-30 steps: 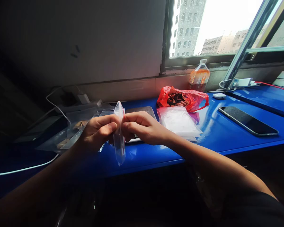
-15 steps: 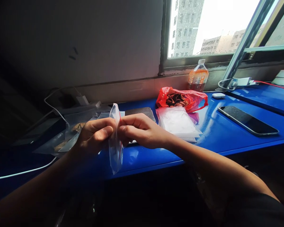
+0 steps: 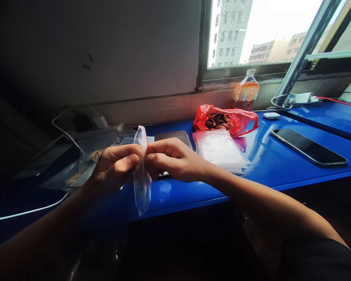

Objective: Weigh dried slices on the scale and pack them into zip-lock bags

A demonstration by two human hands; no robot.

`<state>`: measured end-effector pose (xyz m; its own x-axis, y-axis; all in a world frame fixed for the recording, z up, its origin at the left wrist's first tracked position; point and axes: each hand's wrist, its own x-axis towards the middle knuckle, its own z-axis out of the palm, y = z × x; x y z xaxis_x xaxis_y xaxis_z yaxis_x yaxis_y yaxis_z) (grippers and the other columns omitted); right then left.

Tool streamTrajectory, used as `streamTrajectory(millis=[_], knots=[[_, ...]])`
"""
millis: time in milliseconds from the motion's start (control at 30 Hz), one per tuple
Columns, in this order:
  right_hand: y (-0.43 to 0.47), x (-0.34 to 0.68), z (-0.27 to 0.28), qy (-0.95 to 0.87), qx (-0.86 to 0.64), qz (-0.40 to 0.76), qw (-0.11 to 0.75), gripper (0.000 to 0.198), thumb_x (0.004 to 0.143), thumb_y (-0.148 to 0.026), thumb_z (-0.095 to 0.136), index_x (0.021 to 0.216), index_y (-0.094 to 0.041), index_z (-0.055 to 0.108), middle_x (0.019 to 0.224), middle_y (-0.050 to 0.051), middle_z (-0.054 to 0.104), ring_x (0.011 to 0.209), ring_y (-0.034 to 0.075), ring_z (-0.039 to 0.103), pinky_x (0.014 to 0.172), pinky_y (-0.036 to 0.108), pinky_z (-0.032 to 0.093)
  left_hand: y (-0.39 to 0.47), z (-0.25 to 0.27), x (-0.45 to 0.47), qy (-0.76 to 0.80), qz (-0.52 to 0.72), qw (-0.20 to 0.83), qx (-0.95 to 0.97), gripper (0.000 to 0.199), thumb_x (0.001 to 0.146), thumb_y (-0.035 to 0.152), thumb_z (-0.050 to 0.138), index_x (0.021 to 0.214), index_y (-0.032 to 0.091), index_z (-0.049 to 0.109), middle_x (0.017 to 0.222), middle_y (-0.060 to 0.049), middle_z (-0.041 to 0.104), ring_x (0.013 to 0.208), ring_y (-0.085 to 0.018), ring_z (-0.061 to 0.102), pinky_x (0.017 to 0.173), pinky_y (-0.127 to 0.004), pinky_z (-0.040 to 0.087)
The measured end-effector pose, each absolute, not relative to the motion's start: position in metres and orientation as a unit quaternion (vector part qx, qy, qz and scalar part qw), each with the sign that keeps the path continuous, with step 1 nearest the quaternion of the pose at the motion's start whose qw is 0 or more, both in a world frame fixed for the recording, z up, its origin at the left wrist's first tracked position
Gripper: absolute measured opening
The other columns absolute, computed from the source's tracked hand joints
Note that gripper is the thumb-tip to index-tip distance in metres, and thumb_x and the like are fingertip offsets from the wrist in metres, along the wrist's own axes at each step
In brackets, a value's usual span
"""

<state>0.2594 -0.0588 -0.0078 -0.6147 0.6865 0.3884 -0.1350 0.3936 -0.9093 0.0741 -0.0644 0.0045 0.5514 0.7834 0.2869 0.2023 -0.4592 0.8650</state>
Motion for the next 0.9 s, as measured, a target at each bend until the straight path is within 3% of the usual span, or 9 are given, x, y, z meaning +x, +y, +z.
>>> streamTrajectory(millis=[900], knots=[[-0.0545,0.2597,-0.0142,-0.738,-0.15,0.516,0.407,0.021,0.086,-0.027,0.051,0.07,-0.014,0.056,0.063,-0.001,0.056,0.058,0.008,0.051,0.055,0.02,0.042,-0.0614,0.0008,0.0747,0.295,0.379,0.41,0.776,0.028,0.083,0.032,0.05,0.062,0.015,0.058,0.052,0.0,0.054,0.045,-0.009,0.045,0.043,-0.021,0.039]])
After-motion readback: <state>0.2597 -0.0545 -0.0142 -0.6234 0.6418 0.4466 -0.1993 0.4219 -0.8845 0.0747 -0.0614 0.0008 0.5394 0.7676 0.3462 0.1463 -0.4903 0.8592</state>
